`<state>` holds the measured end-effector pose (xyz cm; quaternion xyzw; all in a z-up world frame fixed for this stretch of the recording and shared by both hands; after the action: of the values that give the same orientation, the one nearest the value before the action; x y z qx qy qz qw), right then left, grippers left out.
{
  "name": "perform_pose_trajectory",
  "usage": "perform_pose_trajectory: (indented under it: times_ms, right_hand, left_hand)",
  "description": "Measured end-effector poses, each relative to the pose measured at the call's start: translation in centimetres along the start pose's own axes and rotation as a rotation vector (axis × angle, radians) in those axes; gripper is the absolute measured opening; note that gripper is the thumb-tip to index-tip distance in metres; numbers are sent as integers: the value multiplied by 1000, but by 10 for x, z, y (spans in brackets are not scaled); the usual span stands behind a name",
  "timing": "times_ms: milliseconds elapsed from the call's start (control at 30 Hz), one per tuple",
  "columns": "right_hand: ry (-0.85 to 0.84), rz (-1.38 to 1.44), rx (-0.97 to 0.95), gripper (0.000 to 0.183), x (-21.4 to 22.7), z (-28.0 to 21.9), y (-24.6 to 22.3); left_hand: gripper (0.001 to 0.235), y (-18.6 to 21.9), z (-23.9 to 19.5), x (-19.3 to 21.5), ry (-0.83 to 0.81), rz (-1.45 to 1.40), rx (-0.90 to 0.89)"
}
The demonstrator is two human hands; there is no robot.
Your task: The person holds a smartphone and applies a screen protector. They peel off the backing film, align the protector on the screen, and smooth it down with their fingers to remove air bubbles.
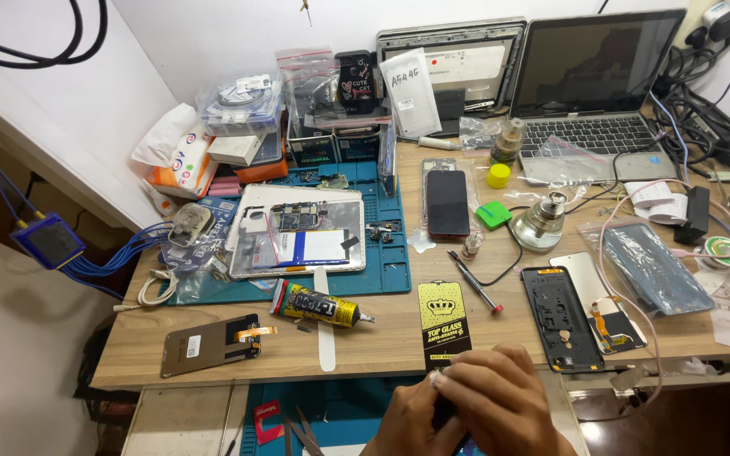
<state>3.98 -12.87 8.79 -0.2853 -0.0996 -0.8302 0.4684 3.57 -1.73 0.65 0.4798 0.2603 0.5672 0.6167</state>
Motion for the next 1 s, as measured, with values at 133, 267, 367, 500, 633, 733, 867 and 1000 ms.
perform_pose_trajectory:
  times_ms: [133, 267, 367, 500, 633, 733, 867, 1000]
  right_hand:
    - [275, 282, -423, 10, 23, -18, 16]
    - [240, 379, -924, 14, 3, -76, 50]
    - [123, 466, -1076, 19, -29, -104, 58]
    - [61, 549, -1110, 24, -59, -117, 56]
    - [-17, 457, -1135, 31, -65, -125, 54]
    - [-22, 257, -1078, 24, -63, -122, 52]
    - [8, 224, -909, 23, -60, -120, 44]
    - [5, 176, -763, 16, -58, -116, 41]
  left_hand:
    - [20, 2, 2, 15, 84, -107, 467]
    - [27, -24, 0, 20, 340, -965, 583]
    - [30, -36, 0, 24, 492, -1204, 611]
    - [33, -43, -1, 25, 545, -1375, 622]
    - [32, -39, -1, 26, 545, -1403, 639]
    - [28, -38, -2, 27, 607, -1435, 691]
    - [28, -36, -9, 28, 681, -1486, 761]
    - [32, -34, -9, 32, 677, -1518, 750]
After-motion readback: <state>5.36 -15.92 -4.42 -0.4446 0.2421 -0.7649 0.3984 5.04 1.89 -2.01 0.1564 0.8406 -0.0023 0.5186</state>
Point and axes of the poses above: each hand's wrist, its own z-axis towards the middle knuckle, its own x-axis out of the back of the hand, y = z × x, the point moved 4 cm from there along z, towards the middle knuckle, and after that the axes turned 9 degrees about -z, right-handed, at the moved point
